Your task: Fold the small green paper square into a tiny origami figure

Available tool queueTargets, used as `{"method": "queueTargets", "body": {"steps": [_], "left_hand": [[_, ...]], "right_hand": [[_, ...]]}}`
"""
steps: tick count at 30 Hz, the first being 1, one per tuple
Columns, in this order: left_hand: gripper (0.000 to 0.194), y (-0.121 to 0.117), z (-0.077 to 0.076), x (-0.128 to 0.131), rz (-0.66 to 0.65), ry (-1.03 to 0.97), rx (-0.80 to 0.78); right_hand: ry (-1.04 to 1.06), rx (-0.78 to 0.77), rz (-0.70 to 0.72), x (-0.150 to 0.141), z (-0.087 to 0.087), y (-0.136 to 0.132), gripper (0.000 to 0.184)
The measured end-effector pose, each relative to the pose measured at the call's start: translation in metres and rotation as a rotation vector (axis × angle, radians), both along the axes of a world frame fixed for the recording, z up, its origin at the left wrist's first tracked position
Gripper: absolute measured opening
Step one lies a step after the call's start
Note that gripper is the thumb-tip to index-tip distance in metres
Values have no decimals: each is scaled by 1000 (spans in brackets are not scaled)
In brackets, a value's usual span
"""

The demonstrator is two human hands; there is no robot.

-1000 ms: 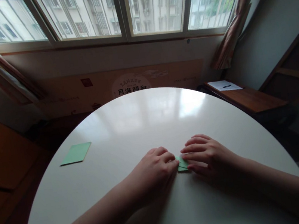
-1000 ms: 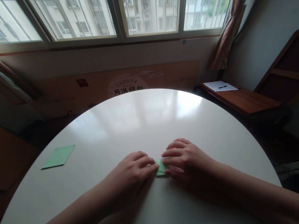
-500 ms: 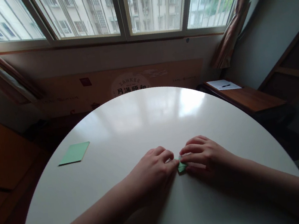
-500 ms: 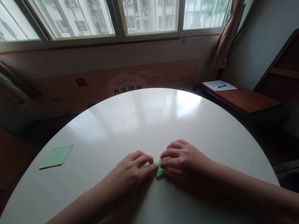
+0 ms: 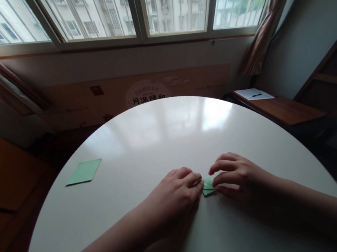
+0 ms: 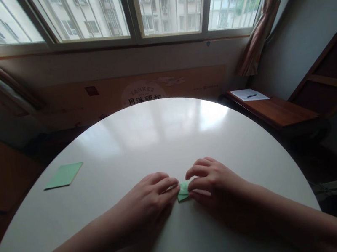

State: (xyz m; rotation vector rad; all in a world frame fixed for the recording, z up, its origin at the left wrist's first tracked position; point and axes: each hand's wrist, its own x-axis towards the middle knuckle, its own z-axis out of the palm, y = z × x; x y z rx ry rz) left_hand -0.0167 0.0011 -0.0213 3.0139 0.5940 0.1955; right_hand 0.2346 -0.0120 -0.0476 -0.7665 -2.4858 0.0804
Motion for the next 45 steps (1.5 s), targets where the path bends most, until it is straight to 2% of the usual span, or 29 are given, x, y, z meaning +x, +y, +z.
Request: {"method": "queueTargets", "body": {"steps": [3,7,11,21,33,40,45], "left_hand": [[23,2,1,0,-21,-22,-21],[25,5,-2,-1,-16,-67,-24],[26,7,-4,-3,-30,-113,-21],[25,6,4,-4,-117,-159,39],[30,5,1,-7,-60,-152,-23],[30,5,0,-9,-65,-169,-64],[27,5,1,-9,-67,-171,-42]], "right_hand": [[32,-1,30,0,-1,1,14],[-42,-37,87,-3,0,1,20],[-77,-90,78,-6,1,-1,19],[-98,-44,98,-3,2,-3,17],[-128,-100,-8,4,15,-16,17],[-163,-128,34,10,26,-19,15],[-22,-125,-15,14,20,-15,20]]}}
